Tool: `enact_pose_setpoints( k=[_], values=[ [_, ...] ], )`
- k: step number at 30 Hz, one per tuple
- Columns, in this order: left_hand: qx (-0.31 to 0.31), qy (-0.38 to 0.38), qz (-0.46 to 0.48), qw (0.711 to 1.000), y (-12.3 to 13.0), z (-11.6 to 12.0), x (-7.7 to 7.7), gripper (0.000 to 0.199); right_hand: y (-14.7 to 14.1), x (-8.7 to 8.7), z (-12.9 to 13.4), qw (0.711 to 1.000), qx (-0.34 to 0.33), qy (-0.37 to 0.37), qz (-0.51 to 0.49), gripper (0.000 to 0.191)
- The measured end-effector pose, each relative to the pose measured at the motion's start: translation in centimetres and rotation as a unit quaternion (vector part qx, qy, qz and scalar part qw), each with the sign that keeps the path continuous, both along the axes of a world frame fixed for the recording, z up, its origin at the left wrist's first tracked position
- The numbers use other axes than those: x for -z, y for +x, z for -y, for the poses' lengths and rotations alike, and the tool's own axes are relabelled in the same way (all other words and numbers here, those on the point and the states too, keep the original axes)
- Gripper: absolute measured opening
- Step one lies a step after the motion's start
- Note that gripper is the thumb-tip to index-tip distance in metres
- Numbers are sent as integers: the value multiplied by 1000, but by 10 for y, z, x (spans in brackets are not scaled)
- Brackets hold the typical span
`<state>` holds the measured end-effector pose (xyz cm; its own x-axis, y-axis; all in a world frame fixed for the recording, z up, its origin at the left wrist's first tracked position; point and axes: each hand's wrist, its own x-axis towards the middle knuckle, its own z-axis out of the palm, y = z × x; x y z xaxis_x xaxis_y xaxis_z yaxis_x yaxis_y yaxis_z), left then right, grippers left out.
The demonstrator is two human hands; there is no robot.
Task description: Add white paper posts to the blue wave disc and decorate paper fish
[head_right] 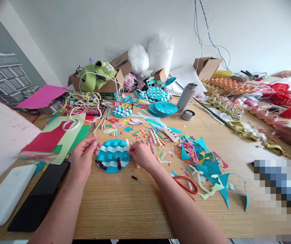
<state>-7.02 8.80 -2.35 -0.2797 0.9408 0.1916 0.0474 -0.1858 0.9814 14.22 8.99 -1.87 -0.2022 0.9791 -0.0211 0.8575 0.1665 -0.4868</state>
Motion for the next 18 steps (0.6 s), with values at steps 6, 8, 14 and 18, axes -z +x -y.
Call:
enact_pose_setpoints(
  k=[6, 8, 14, 18],
  values=[
    [-4, 5, 4, 1000, -1, 1, -1, 25, 1, 2, 0, 1000, 4, 5, 2, 8],
    [-4, 3, 4, 1000, -1, 1, -1, 25, 2, 3, 0, 1000, 6, 8, -1, 9],
    [-2, 3, 5, 1000, -1, -1, 0, 25, 4, 6, 0, 1000, 15, 25, -2, 9],
    [-4, -1, -6, 1000, -1, -1, 1, 26, 1, 5, 1, 1000, 13, 15, 19, 11]
  ],
)
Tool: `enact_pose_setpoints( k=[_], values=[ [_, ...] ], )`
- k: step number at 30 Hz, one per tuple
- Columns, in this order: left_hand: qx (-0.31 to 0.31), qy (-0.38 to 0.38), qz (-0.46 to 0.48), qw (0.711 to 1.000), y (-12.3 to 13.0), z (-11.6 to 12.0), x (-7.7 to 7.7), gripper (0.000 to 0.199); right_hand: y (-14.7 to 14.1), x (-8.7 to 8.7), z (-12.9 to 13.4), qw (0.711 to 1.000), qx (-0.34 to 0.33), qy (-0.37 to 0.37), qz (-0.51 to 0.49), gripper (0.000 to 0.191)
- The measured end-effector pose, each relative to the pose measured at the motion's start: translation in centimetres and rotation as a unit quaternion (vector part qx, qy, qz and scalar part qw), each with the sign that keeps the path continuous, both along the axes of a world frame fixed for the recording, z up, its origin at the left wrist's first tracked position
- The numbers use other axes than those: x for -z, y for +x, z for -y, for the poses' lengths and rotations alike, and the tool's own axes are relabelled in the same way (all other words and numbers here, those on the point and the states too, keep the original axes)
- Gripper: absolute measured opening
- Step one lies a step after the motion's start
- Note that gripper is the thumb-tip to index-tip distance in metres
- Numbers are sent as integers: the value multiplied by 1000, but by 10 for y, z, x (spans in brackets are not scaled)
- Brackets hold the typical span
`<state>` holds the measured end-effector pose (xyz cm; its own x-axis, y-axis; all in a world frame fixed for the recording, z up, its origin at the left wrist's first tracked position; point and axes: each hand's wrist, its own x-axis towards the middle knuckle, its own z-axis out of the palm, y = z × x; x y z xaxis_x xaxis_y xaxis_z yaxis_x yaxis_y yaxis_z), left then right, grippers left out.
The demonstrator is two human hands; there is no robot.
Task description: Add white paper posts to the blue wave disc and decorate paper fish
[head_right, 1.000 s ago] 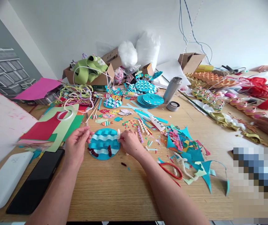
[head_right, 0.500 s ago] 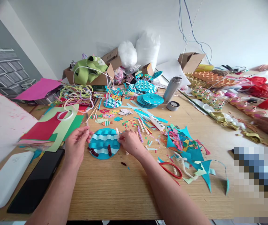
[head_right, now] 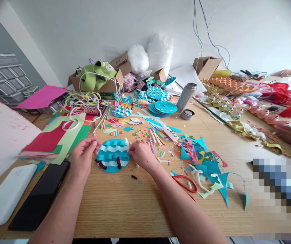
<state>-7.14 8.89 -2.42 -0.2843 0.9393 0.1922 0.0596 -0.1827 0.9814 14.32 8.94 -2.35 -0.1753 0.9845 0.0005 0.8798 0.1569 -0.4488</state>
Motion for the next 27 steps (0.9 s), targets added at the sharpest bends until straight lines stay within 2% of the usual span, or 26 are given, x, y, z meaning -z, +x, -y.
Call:
enact_pose_setpoints(
  k=[8, 11, 13, 16, 19, 23, 27],
  values=[
    [19, -9, -16, 1000, 3, 2, -4, 28, 1, 4, -1, 1000, -15, 8, 23, 8],
    [49, -24, -30, 998, 6, 4, -15, 29, 2, 3, -1, 999, -22, 13, 27, 8],
    [94, -26, -58, 994, 6, 4, -27, 28, 2, 2, 0, 999, -26, 14, 28, 9],
    [172, -12, -139, 975, 9, 0, -46, 26, 1, 1, 0, 999, -24, 18, 27, 10],
    [212, 4, -231, 950, 16, -11, -60, 23, 0, 1, 1, 999, -22, 26, 19, 9],
    [262, -1, -321, 910, 31, -29, -61, 18, 0, 2, 1, 999, -19, 32, 22, 7],
    [300, 9, -364, 882, 41, -39, -57, 19, -1, 3, 1, 998, -17, 43, 37, 7]
  ],
)
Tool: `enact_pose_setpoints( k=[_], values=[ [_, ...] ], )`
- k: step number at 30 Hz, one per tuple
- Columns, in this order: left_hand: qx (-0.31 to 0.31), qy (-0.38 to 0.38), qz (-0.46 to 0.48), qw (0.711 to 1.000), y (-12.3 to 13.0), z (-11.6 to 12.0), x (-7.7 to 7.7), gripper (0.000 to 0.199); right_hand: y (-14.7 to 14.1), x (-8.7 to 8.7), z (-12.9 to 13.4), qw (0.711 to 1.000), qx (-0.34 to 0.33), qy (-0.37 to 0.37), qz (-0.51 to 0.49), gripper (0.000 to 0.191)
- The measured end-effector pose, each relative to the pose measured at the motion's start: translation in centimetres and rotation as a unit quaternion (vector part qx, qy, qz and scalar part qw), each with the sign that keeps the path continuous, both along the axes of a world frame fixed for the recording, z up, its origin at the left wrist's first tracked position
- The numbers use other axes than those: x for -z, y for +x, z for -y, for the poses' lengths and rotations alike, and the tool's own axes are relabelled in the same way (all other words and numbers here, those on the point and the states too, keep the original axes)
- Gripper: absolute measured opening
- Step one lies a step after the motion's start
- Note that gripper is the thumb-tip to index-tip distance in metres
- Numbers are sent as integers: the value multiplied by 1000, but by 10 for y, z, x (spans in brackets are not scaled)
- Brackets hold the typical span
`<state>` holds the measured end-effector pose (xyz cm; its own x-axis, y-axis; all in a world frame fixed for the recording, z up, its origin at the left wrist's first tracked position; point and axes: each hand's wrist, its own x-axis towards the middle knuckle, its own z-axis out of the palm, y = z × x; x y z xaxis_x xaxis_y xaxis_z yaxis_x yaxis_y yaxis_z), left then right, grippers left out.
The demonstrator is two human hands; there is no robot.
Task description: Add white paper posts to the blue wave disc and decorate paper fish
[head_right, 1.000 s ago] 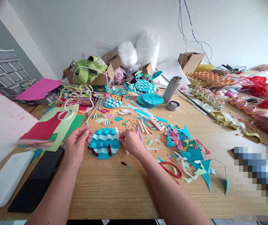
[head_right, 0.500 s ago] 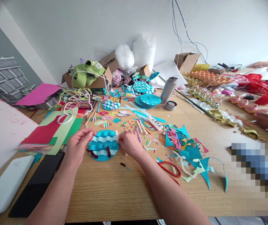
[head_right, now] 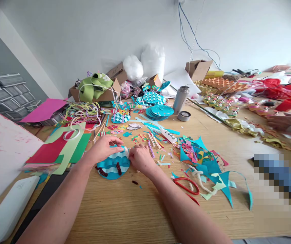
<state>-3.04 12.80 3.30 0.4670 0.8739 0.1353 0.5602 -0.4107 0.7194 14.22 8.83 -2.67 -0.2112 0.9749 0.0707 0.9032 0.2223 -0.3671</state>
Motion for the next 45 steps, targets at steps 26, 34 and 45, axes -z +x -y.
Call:
enact_pose_setpoints(
  k=[26, 34, 45],
  values=[
    [48, 83, -68, 993, 14, -3, 4, 9, -3, 1, 1, 1000, 11, 2, 2, 14],
    [36, 115, -104, 987, 10, -5, 2, 22, -3, 1, 1, 1000, 7, 5, -6, 15],
    [66, 92, -100, 988, 6, -7, -1, 19, -3, 0, 0, 1000, 10, 2, -12, 14]
  ],
)
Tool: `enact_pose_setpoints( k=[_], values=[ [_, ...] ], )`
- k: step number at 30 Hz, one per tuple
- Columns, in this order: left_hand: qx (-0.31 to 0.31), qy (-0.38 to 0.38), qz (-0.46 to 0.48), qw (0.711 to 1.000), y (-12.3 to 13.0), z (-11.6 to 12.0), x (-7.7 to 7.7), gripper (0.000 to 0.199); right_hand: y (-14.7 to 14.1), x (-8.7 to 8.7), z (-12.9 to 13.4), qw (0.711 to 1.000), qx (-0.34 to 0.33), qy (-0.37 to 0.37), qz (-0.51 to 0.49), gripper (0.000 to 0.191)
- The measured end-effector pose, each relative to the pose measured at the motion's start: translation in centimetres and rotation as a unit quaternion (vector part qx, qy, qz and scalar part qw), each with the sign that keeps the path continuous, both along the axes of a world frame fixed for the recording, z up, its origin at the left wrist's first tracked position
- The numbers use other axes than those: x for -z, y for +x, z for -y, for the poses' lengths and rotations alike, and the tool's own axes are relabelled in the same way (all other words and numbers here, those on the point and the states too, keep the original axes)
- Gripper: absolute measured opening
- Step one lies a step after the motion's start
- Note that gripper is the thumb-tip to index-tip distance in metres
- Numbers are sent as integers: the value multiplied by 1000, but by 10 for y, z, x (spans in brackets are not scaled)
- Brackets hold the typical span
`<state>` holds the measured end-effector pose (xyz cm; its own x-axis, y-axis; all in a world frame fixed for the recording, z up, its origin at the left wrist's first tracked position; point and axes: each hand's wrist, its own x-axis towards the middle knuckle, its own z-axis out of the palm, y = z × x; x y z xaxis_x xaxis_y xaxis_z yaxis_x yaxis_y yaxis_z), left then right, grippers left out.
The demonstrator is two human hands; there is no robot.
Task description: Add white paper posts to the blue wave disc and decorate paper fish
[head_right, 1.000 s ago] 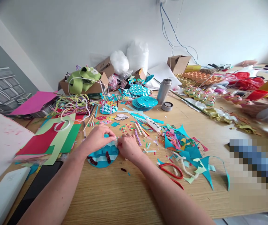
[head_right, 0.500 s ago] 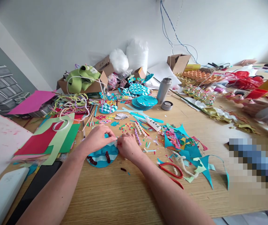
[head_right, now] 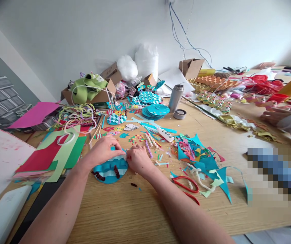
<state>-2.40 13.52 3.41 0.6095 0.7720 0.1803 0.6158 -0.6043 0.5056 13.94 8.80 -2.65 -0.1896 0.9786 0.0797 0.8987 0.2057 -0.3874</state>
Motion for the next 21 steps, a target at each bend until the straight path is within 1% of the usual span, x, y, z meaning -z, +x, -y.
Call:
enact_pose_setpoints(
  k=[3, 8, 13, 21],
  values=[
    [6, 21, -20, 1000, 2, 0, 3, 15, 0, 0, 0, 1000, 2, 0, 6, 14],
    [3, 29, -26, 999, 2, 0, 3, 11, 0, 1, 0, 1000, -1, 1, 12, 13],
    [0, 32, -28, 999, 3, 1, 1, 13, -1, 2, 0, 1000, -1, 7, 18, 12],
    [-4, 70, -34, 997, 8, 3, 1, 14, -1, 1, 0, 1000, -1, 12, 24, 14]
  ],
)
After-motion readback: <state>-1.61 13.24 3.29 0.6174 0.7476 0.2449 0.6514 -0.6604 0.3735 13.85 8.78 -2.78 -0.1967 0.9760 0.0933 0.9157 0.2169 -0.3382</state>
